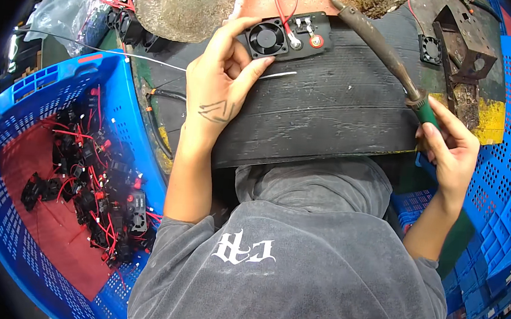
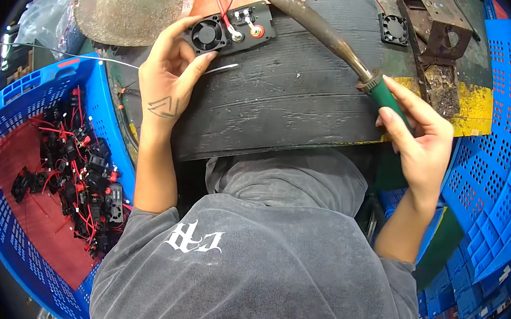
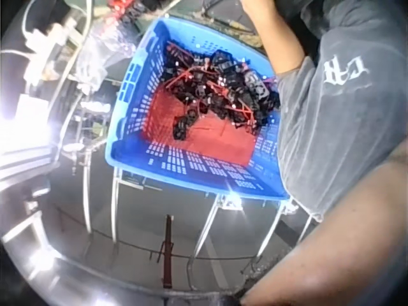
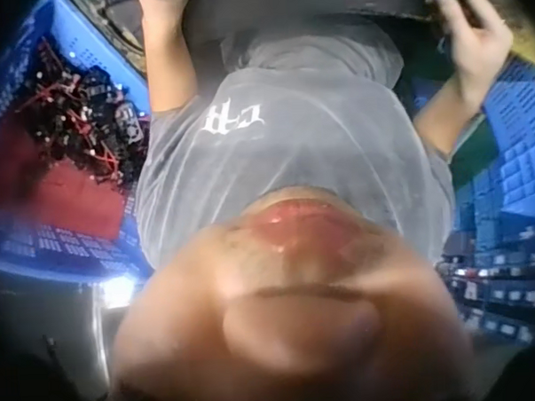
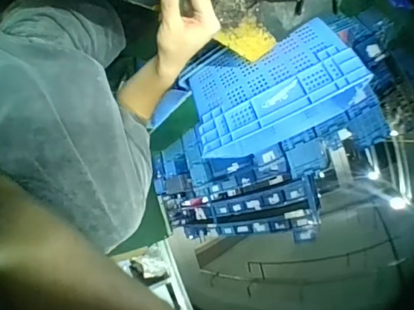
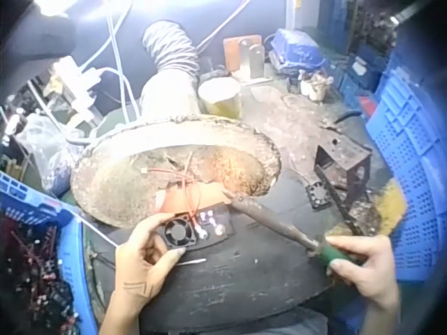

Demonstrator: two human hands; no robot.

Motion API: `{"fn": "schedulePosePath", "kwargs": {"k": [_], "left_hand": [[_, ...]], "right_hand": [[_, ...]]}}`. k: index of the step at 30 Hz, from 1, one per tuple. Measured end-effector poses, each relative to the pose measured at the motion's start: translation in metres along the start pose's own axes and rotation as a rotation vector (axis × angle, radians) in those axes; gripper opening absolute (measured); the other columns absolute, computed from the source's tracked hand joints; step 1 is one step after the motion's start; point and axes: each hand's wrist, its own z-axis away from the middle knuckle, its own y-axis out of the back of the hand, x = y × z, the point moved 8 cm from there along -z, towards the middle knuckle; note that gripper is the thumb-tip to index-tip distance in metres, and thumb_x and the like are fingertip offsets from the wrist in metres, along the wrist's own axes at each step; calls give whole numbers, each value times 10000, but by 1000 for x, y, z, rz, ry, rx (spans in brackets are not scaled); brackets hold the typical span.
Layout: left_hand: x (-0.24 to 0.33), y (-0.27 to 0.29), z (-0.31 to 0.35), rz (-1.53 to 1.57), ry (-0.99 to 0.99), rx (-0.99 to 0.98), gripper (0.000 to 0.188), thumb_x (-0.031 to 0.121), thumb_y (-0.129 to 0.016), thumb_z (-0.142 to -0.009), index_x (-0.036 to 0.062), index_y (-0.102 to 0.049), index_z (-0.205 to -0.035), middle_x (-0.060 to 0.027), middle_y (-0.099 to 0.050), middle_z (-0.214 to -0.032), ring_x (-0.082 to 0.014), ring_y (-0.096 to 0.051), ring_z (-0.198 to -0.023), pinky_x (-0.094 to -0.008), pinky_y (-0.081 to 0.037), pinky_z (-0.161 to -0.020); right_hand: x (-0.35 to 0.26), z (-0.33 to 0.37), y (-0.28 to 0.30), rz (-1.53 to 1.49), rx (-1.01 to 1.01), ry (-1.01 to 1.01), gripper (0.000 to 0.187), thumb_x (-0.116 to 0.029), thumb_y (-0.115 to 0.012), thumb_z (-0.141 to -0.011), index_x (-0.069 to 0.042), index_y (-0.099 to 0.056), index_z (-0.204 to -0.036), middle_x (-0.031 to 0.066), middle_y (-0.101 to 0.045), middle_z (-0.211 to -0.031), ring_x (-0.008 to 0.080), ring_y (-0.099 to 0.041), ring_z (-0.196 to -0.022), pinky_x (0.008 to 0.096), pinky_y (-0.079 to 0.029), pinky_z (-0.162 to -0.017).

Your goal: Soldering wires to electronic cooling fans at an assembly station.

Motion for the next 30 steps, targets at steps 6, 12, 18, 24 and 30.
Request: {"fn": "schedulePosePath", "kwargs": {"k": [6, 12, 18, 24, 30], "left_hand": [[16, 7, 8, -88, -69, 76, 520, 17, -815, -778, 83, -631, -1260, 27, -518, -685, -32, -458, -577, -190, -419, -537], [50, 29, 23, -232, -168, 167, 557, -2, -827, -712, 54, -639, -1233, -53, -559, -736, -152, -571, -653, -273, -506, -693], [76, 69, 47, -151, -68, -7, 571, 35, -840, -670, 26, -663, -1212, -47, -601, -796, -134, -567, -678, -261, -491, -732], [66, 161, 80, -138, 167, 2, 574, 0, -782, -617, -1, -680, -1182, -10, -583, -816, -98, -545, -758, -255, -464, -790], [46, 223, 73, -36, 152, 428, 511, -84, -658, -834, -9, -572, -1332, -28, -619, -764, -67, -569, -595, -191, -423, -506]], "right_hand": [[11, -5, -12, -103, -12, 11, 417, -8, -650, -923, 7, -599, -1337, 60, -681, -821, 13, -452, -536, 162, -333, -480], [8, -8, -16, -40, -18, 32, 415, -49, -648, -942, 6, -589, -1350, 50, -673, -829, 16, -449, -536, 160, -326, -475], [22, -8, -9, -157, -25, 9, 427, -3, -652, -920, 20, -592, -1342, 55, -681, -818, 12, -463, -533, 152, -343, -480], [33, -11, -9, -166, -83, 43, 426, -26, -631, -948, 14, -564, -1367, 66, -668, -830, 14, -443, -488, 156, -329, -437], [25, -13, -13, -172, -112, 56, 427, -31, -640, -942, 16, -569, -1361, 64, -668, -820, 16, -446, -485, 156, -331, -438]]}}
